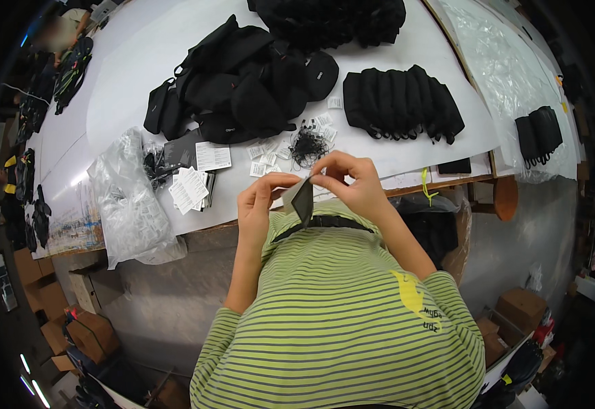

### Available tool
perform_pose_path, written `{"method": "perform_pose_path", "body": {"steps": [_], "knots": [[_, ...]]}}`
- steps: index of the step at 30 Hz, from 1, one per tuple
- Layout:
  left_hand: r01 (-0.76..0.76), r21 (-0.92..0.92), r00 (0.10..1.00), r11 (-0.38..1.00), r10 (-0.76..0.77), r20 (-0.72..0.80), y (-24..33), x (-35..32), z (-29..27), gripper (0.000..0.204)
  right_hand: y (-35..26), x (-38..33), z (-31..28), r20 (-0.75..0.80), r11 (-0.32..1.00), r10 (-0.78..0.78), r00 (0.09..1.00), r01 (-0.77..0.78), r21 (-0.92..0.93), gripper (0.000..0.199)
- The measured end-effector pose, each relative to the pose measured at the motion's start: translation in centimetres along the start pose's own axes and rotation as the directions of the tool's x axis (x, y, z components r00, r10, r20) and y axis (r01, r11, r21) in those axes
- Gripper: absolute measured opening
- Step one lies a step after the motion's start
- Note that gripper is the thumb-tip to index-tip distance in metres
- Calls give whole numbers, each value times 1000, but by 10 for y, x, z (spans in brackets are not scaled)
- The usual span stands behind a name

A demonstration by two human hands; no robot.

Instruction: The person is inserting labels and tags into small black pouches and organizing them.

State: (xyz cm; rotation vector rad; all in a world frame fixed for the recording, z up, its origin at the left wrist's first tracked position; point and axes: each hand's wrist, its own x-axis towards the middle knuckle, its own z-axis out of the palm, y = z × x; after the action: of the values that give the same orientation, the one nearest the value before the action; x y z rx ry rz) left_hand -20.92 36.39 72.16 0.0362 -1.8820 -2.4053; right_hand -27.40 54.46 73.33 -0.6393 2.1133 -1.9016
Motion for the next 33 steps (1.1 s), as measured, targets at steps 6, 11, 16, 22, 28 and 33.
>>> {"method": "perform_pose_path", "body": {"steps": [6, 11, 16, 22, 28, 33], "knots": [[186, 48, 970, 981, -191, 153, -7, -2, -5, 11, -8, -3, 3, 214, 988, 149, 965, -138, -63, 8], [107, 194, 982, 975, -134, 134, -7, -6, -6, 10, 4, -3, 5, 307, 947, 237, 922, -289, 138, 10], [42, 141, 994, 989, -56, 97, -10, 1, 3, 9, 6, 3, 3, 358, 858, 265, 895, -388, 336, 11], [-22, -3, 1000, 1000, 22, 9, -26, 38, 4, 8, 7, 15, -6, 387, 828, 351, 853, -476, 297, 14], [57, 824, 998, 564, -43, -40, -137, 119, -37, 23, 30, 21, -24, 220, 846, 401, 889, -451, 284, 13], [-44, 983, 999, 180, 9, 43, -181, 136, -50, 26, 40, 13, -36, 73, 827, 436, 897, -431, 360, 14]]}}
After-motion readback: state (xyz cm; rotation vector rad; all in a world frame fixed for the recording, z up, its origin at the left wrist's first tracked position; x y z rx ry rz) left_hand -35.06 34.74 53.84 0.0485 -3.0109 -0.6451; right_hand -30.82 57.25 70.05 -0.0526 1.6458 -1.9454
